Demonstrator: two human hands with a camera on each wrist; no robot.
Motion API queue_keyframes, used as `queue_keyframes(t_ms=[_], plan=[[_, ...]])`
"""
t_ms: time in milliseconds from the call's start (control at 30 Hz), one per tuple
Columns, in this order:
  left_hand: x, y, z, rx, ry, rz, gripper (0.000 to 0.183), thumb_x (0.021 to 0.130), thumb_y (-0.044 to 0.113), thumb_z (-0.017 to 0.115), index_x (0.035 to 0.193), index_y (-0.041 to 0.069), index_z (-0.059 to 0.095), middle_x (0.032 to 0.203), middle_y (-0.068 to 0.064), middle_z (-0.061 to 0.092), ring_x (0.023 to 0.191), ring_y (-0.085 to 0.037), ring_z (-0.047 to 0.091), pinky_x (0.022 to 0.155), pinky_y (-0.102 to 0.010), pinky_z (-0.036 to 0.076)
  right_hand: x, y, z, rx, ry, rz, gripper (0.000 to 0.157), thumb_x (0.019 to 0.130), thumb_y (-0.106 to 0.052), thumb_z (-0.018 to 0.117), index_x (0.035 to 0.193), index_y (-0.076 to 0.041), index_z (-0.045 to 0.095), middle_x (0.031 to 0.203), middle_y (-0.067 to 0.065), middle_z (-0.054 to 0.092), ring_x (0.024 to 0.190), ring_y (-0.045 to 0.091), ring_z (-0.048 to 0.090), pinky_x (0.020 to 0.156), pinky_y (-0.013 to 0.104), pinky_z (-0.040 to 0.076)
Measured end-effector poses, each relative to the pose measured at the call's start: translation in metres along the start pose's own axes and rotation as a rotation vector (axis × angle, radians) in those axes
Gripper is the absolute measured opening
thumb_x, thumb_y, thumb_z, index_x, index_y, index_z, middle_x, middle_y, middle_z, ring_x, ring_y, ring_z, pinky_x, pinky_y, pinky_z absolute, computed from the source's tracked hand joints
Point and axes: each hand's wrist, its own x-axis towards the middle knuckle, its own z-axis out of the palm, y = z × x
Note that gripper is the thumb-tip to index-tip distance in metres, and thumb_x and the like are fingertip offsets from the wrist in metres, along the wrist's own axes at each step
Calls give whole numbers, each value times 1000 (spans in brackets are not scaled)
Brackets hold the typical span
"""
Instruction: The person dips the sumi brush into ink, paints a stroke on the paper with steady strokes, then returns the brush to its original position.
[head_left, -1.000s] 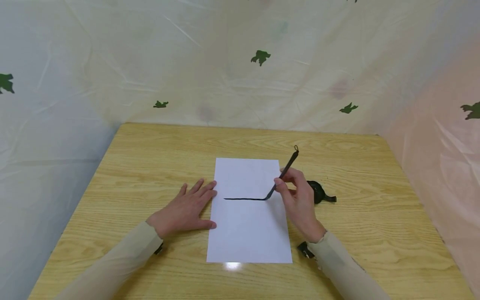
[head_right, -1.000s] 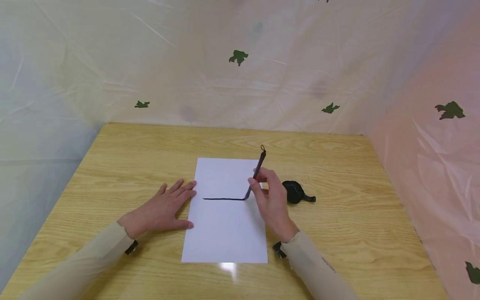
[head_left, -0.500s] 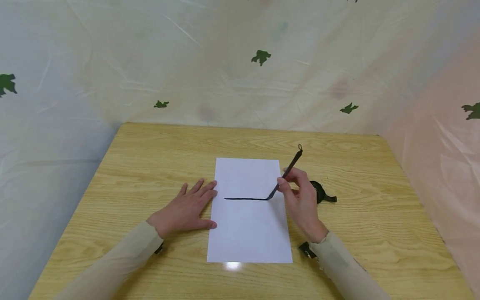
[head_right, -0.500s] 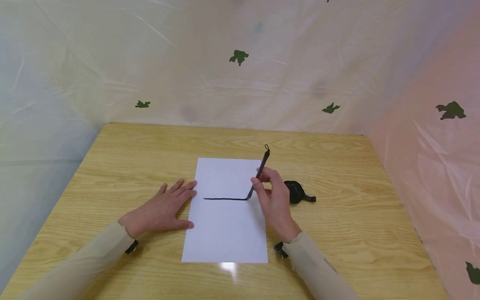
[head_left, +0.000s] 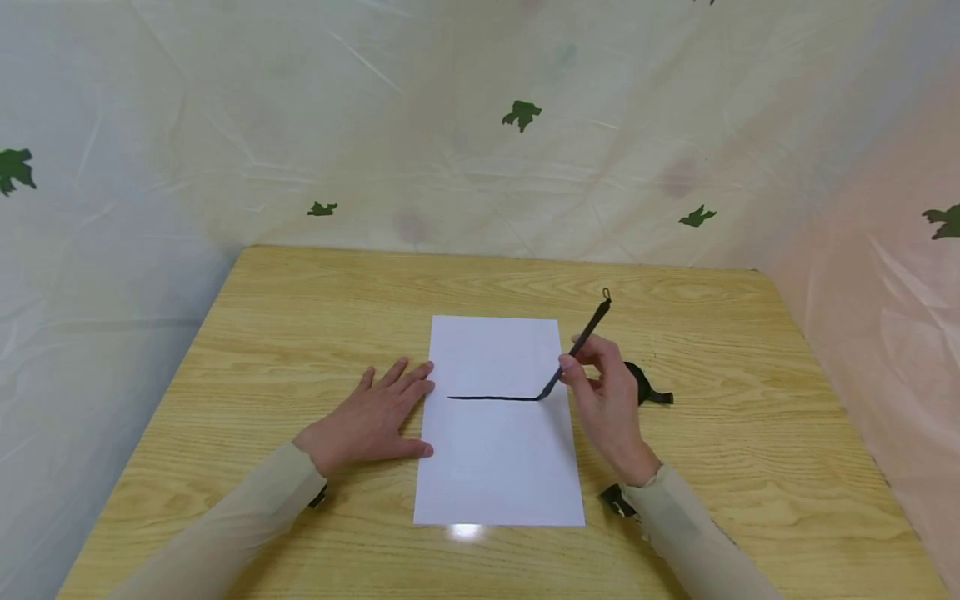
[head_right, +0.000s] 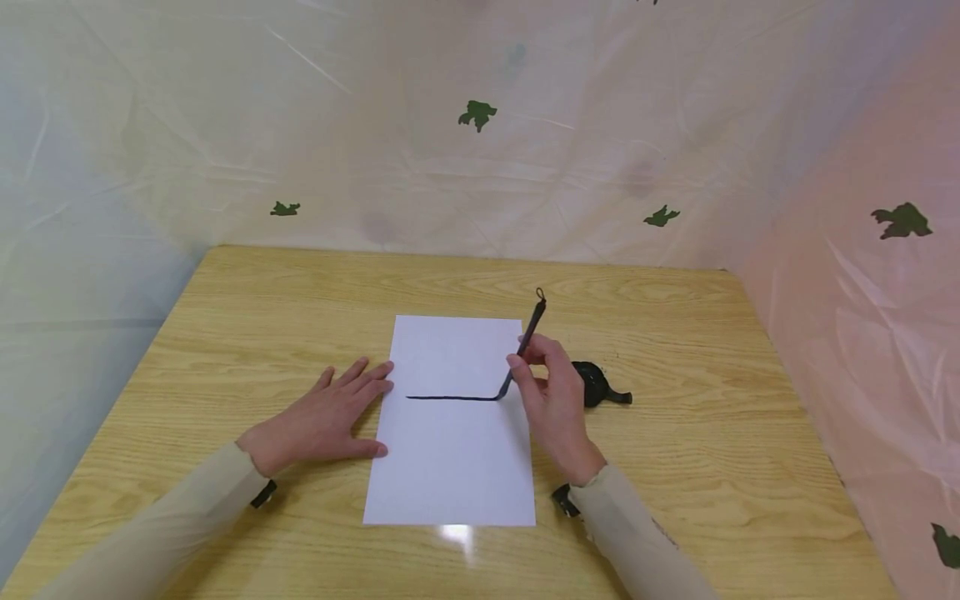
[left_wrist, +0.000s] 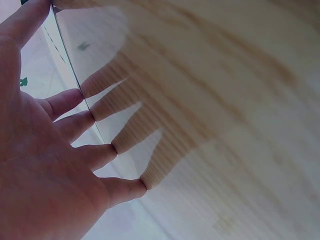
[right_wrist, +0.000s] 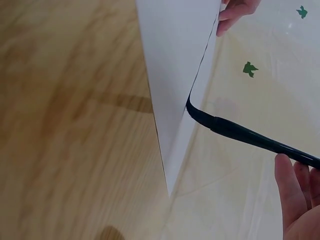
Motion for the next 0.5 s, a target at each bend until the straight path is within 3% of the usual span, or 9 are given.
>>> queue_keyframes(t_ms=[300, 500], plan=[[0, -1, 1, -2, 9, 2, 89, 81, 67, 62, 146, 10, 40, 160, -4, 18, 146, -35, 9, 104, -69, 17, -8, 31, 0, -29, 3, 29, 34, 87, 10, 65, 119, 2, 55, 92, 13, 60, 83, 19, 66, 61, 20, 54], [0, -1, 2, -5, 10, -1, 89, 81, 67, 62, 146, 10, 40, 160, -3, 18, 146, -35, 8, 105, -69, 17, -9, 36, -3, -12, 4, 18, 35, 88, 7, 65, 120, 0, 55, 94, 9, 61, 83, 18, 67, 60, 24, 55]])
